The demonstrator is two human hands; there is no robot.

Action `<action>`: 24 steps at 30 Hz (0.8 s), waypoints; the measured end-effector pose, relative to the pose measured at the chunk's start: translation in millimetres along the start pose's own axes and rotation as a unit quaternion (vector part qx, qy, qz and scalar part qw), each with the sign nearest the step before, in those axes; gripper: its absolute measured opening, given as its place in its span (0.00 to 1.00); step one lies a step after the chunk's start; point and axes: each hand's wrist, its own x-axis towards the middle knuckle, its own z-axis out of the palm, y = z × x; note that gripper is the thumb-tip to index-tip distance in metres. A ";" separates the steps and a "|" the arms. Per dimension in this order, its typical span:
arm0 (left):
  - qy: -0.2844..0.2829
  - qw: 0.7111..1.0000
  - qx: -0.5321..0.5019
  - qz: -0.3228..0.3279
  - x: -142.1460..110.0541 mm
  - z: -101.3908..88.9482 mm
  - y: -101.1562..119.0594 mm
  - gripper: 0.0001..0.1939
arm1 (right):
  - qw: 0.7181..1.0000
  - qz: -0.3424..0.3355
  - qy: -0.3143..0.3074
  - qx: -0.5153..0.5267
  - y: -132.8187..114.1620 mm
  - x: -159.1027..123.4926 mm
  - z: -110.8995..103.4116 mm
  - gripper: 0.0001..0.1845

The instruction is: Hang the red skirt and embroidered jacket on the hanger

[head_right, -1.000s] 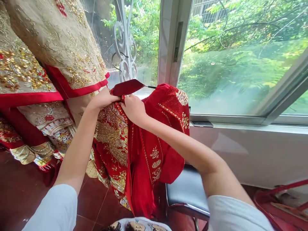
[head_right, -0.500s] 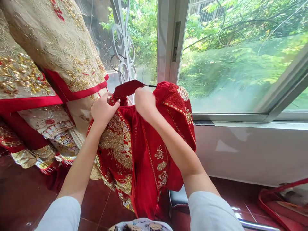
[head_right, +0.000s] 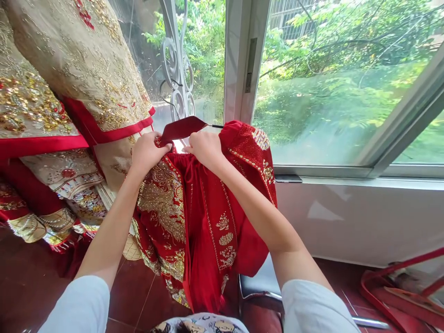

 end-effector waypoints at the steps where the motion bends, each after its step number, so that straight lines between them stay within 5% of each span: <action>1: -0.017 1.000 0.012 0.010 1.8 -1.6 1.0 0.14 | 1.000 -0.011 -0.007 0.013 1.1 1.5 0.8 0.20; 7: -0.018 0.999 0.041 0.005 13.9 -2.5 9.5 0.12 | 0.997 -0.052 -0.058 0.025 2.4 7.7 1.4 0.29; 15: 0.031 0.997 0.043 -0.047 9.4 2.2 19.3 0.11 | 0.971 -0.042 -0.233 0.043 -19.9 26.4 11.3 0.42; 20: 0.039 0.996 0.057 -0.050 6.5 3.0 18.8 0.10 | 0.967 -0.002 -0.228 0.113 -21.9 31.5 11.7 0.31; 24: 0.041 0.998 0.048 -0.021 5.1 7.1 16.2 0.11 | 0.981 0.002 -0.181 0.072 -14.3 29.7 7.8 0.20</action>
